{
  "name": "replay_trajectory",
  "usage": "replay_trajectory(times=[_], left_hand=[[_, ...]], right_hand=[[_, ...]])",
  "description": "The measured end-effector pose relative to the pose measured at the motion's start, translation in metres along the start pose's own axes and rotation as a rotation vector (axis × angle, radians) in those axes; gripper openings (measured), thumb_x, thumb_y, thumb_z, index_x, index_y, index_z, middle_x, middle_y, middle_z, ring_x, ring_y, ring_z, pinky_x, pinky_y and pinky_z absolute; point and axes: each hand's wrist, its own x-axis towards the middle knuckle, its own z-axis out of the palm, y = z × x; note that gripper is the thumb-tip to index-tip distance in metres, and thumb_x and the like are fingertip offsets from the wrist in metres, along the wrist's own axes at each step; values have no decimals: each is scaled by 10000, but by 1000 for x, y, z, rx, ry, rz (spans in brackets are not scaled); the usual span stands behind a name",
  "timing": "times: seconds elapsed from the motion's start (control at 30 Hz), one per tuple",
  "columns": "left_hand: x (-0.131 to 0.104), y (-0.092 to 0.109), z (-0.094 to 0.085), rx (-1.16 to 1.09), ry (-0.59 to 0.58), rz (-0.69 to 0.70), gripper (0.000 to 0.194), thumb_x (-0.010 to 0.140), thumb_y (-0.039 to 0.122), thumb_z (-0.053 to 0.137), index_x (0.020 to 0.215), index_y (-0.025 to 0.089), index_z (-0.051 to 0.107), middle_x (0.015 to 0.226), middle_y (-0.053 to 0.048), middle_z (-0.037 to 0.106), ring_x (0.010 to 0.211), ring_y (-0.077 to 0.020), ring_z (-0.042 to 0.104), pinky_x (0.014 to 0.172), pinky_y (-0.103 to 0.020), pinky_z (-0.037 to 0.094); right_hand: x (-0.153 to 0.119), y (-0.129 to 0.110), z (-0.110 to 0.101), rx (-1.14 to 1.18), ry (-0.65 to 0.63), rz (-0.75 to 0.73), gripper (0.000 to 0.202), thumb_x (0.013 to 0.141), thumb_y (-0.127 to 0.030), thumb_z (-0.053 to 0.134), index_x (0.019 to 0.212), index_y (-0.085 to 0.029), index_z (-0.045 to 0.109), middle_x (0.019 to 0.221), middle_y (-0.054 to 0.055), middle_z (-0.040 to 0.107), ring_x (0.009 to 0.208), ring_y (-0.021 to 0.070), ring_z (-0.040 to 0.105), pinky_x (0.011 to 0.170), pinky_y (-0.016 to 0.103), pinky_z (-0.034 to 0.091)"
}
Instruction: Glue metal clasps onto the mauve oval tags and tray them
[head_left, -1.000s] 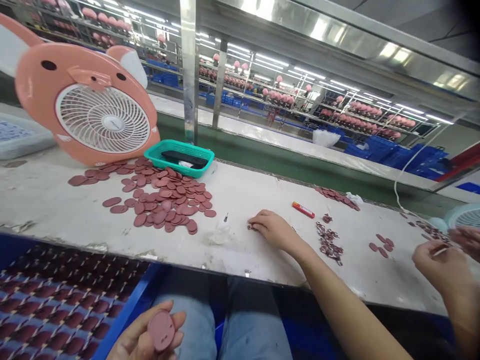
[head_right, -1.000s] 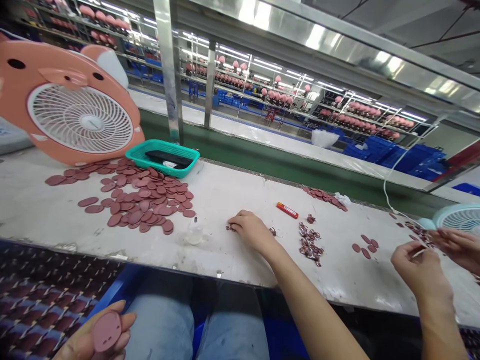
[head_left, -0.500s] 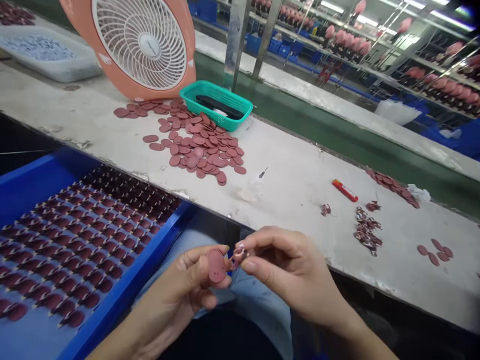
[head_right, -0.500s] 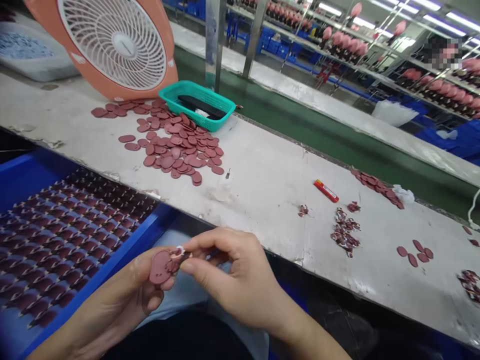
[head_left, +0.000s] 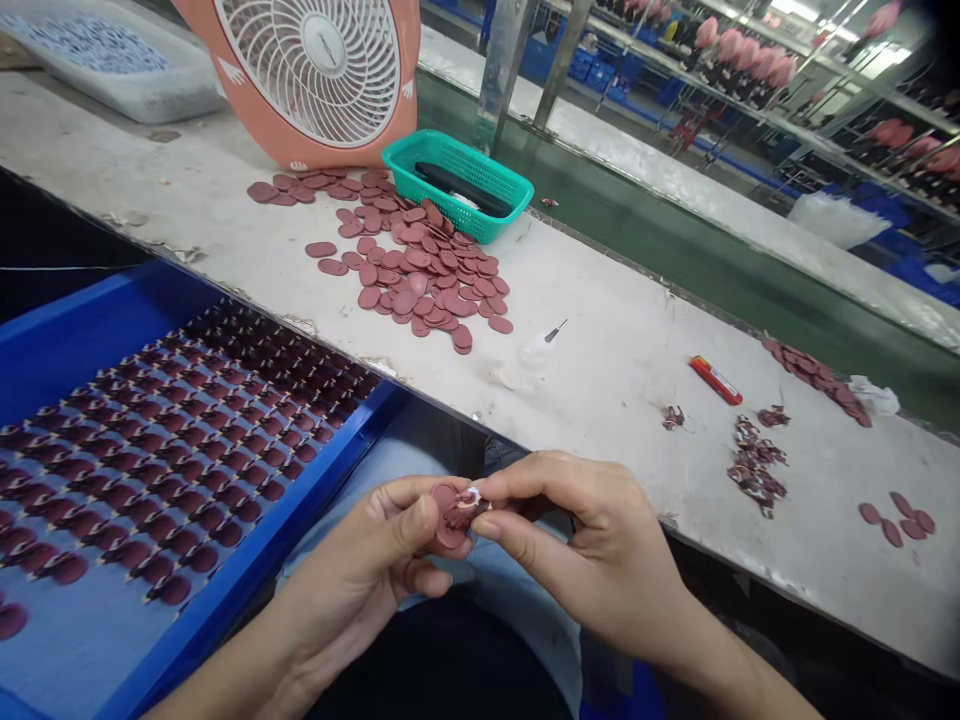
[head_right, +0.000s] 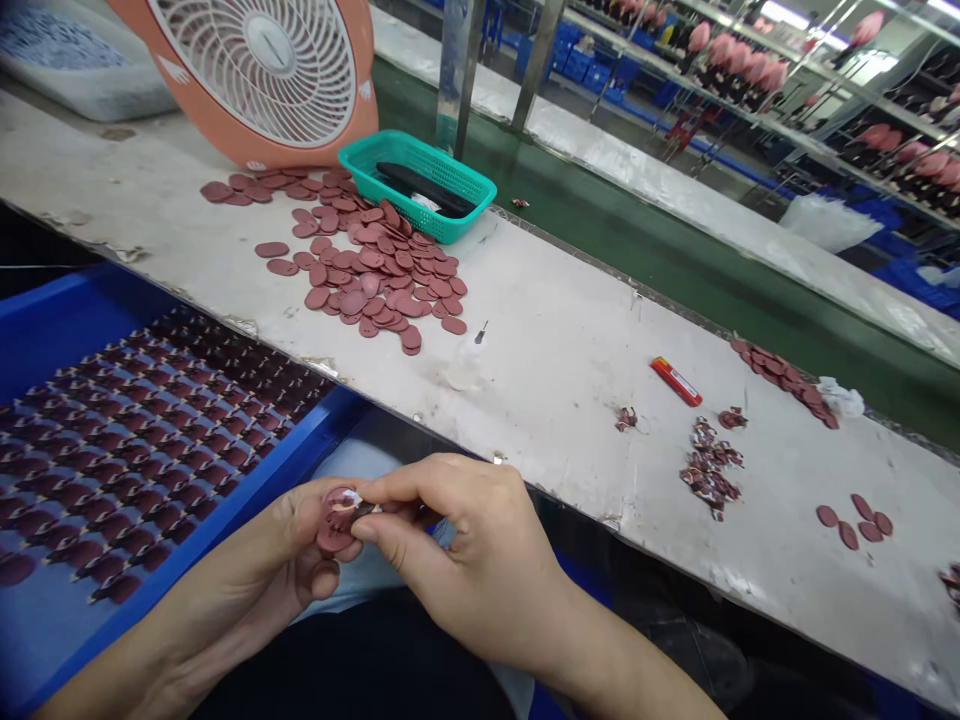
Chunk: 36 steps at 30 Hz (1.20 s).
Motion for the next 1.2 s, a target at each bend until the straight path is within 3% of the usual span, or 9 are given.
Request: replay_trajectory(times=[0.3, 0.7, 0.97, 1.1, 1.2], left_hand=[[-5, 1, 0, -5, 61, -4, 377, 611, 497, 911, 808, 194, 806, 677, 6, 661, 600, -79, 595, 490, -112, 499], [-6, 0, -1, -46, 101, 10, 377, 567, 444, 947, 815, 197, 809, 635, 19, 669, 562, -74, 594, 471, -120, 494], [-14, 8, 12, -46, 176, 7, 386, 500, 446, 959, 758, 203, 807, 633, 22, 707, 575, -77, 624, 492, -121, 496], [-15, 6, 10, -57, 133, 11, 332, 545, 415, 951, 764, 211, 810, 636, 15, 731, 570, -73, 634, 508, -115, 494], [-14, 2, 6, -74, 18, 95, 290, 568, 387, 952, 769, 225, 819, 638, 2, 753, 559, -76, 647, 520, -114, 499]], right_hand=[[3, -1, -1, -38, -26, -61, 76, 868, -158, 741, 934, -190, 717, 837, -30, 778, 737, 71, 722, 704, 147, 554], [9, -6, -3, -87, -101, -160, 83, 898, -146, 701, 965, -193, 690, 851, -5, 778, 752, 104, 725, 713, 199, 582], [8, -4, 0, -55, -112, -228, 74, 892, -109, 687, 958, -143, 692, 818, 34, 769, 735, 115, 721, 714, 203, 584], [7, -5, 1, -50, -104, -249, 92, 891, -107, 685, 961, -166, 677, 817, 29, 773, 725, 118, 724, 689, 200, 591], [3, -9, 1, -44, -96, -300, 125, 858, -57, 708, 949, -137, 675, 822, 40, 777, 727, 110, 725, 712, 178, 592]])
